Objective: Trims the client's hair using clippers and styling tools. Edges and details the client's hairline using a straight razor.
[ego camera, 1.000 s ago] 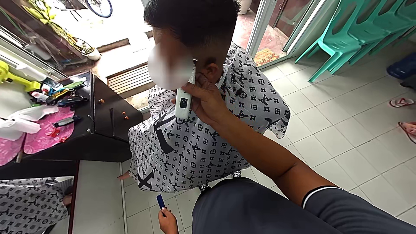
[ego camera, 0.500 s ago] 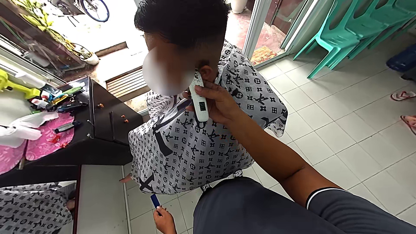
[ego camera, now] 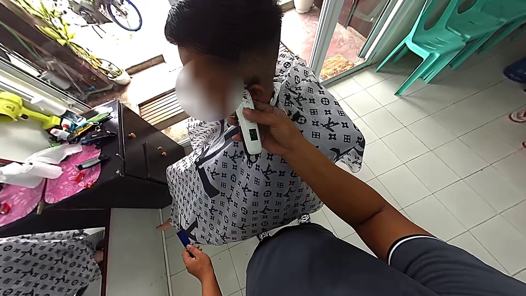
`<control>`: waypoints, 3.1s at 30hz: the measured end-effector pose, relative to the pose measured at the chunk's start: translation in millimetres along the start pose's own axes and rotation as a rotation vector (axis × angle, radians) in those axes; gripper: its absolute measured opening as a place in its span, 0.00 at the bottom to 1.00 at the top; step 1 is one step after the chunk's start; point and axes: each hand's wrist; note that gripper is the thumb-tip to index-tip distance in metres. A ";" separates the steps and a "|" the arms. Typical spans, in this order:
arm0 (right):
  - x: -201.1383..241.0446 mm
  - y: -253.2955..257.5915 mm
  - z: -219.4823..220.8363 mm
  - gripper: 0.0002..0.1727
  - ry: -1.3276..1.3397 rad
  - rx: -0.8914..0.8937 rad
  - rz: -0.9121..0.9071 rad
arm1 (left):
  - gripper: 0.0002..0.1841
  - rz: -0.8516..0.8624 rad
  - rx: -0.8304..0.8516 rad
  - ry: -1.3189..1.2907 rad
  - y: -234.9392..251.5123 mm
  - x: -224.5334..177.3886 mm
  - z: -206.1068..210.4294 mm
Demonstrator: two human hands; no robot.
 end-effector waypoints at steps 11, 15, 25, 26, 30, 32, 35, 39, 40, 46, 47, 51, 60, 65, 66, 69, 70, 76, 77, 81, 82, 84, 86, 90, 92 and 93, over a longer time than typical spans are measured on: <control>-2.8 2.3 -2.5 0.15 -0.039 -0.002 0.030 | 0.22 0.046 0.003 0.000 -3.7 -3.8 4.2; -1.8 1.4 -3.1 0.17 0.026 0.028 -0.046 | 0.22 0.041 0.001 -0.003 -5.0 -3.4 2.0; 1.0 0.8 -4.5 0.17 0.122 0.077 -0.047 | 0.22 0.043 0.007 0.008 -4.5 -11.2 -0.3; 0.8 0.9 -5.8 0.16 0.135 0.086 -0.024 | 0.22 0.044 0.008 0.008 -4.5 -11.5 0.5; 2.3 2.6 -7.7 0.18 0.153 0.121 -0.074 | 0.22 0.052 0.006 0.021 -5.6 -11.4 2.3; 0.5 2.5 -1.0 0.22 0.008 0.067 -0.081 | 0.22 0.053 0.008 0.024 -5.8 -10.2 2.8; -8.9 3.8 15.5 0.23 -0.199 -0.066 0.029 | 0.22 0.049 0.013 0.018 -5.6 -9.4 5.4; -16.2 8.6 25.8 0.19 -0.143 -0.124 0.099 | 0.22 0.042 0.017 0.015 -6.8 -9.2 7.0; -15.7 9.2 27.6 0.18 -0.127 -0.126 0.075 | 0.22 0.043 0.017 0.014 -7.2 -8.5 7.6; -16.1 8.7 33.5 0.21 -0.120 -0.126 0.005 | 0.22 0.027 0.025 0.005 -11.7 -2.5 6.0; -16.3 9.2 32.8 0.18 -0.106 -0.134 0.039 | 0.22 0.025 0.032 0.000 -12.0 -3.6 5.4; -13.9 7.5 33.6 0.18 -0.078 -0.079 -0.065 | 0.22 0.026 0.031 -0.007 -9.5 -2.2 7.2; -4.6 -0.3 17.2 0.24 -0.121 0.016 -0.141 | 0.25 0.333 0.083 0.009 10.0 -48.2 8.9; -7.8 -39.2 -9.4 0.35 -0.404 0.021 0.011 | 0.22 1.001 0.188 -0.149 52.2 -245.4 -8.0; -10.4 -46.1 -13.4 0.34 -0.389 0.016 0.060 | 0.22 1.146 0.210 -0.146 56.6 -291.8 -14.2; -10.3 -60.9 -20.8 0.34 -0.341 -0.010 0.117 | 0.20 1.509 0.231 -0.098 62.7 -416.4 -30.9; -7.0 -65.4 -22.6 0.33 -0.341 -0.017 0.117 | 0.20 1.594 0.235 -0.062 63.7 -447.7 -35.5; 14.4 -96.6 -44.0 0.35 -0.356 -0.062 0.083 | 0.22 1.790 0.269 0.109 85.5 -477.4 -17.4; 16.2 -101.2 -48.2 0.35 -0.355 -0.064 0.089 | 0.21 1.807 0.299 0.140 91.8 -464.1 -10.1; 19.8 -108.2 -54.1 0.33 -0.357 -0.060 0.112 | 0.20 1.833 0.314 0.186 91.9 -455.3 -19.0; 19.3 -107.5 -54.5 0.33 -0.347 -0.059 0.122 | 0.21 1.817 0.277 0.152 86.7 -464.7 -27.7; 16.7 -105.9 -54.2 0.33 -0.332 -0.052 0.140 | 0.21 1.792 0.208 0.132 80.5 -481.5 -39.4; 15.4 -104.7 -53.6 0.32 -0.330 -0.027 0.148 | 0.22 1.807 0.195 0.176 88.9 -482.2 -36.8; 19.8 -107.9 -56.9 0.33 -0.329 -0.008 0.167 | 0.21 1.879 0.323 0.330 123.4 -454.3 -29.5; 19.9 -105.4 -58.5 0.32 -0.329 -0.013 0.178 | 0.21 1.871 0.320 0.300 119.9 -462.6 -41.6; 18.2 -103.7 -57.9 0.32 -0.331 -0.022 0.186 | 0.21 1.860 0.311 0.262 112.4 -472.8 -48.3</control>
Point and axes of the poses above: each hand's wrist, its own y-axis towards the middle knuckle, its own z-axis out of the palm, x = y × z, and after that the axes turned 4 degrees about y, right-handed
